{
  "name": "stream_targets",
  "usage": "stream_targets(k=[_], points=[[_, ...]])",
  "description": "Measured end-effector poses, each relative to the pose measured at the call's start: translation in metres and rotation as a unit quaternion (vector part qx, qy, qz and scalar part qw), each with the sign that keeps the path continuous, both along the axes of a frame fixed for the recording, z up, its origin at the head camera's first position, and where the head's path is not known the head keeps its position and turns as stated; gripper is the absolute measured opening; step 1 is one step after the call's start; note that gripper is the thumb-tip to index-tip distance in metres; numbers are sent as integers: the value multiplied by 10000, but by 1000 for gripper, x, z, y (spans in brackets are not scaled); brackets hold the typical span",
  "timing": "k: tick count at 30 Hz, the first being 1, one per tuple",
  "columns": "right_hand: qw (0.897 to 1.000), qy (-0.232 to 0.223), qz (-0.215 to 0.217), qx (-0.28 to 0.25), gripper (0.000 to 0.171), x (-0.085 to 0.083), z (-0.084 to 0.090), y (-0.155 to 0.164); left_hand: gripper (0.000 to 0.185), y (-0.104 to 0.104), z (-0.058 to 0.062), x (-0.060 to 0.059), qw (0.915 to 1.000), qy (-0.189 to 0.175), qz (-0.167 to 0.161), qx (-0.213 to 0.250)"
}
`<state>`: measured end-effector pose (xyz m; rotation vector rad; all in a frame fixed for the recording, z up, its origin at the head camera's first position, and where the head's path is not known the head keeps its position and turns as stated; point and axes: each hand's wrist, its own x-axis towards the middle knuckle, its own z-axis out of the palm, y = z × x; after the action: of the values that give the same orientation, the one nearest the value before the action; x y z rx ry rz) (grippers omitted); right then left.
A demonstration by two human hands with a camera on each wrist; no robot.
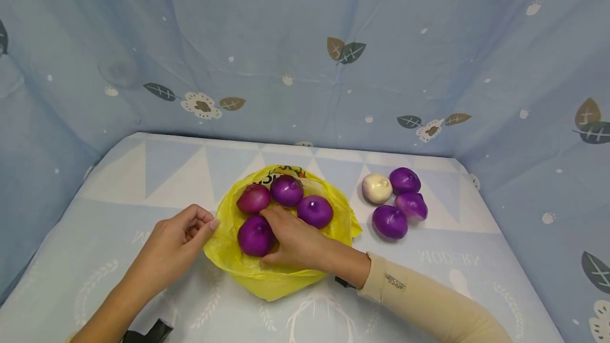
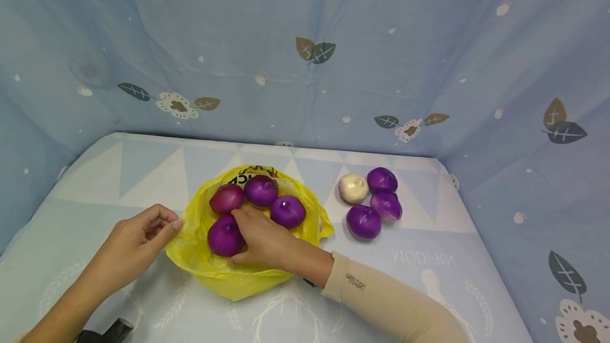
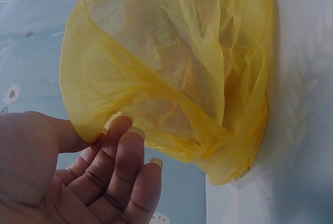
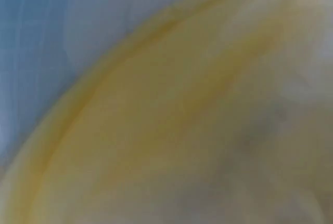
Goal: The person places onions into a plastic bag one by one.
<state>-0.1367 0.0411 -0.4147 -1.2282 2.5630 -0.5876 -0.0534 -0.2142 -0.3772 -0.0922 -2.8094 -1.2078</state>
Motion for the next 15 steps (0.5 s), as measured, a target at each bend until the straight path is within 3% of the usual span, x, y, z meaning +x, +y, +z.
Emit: stream_targets(k=[4,8,15], points=[[9999,-82,-62,139,101,1,3,6,14,0,-1,1,10000,-28,29,-22],[9999,24,-74,105,98,2,13,14,12,0,-1,1,10000,-32,23,16],[9989,184,-417,-109,89,8,42,39,10,-1,-1,0,10000,43,5,9]])
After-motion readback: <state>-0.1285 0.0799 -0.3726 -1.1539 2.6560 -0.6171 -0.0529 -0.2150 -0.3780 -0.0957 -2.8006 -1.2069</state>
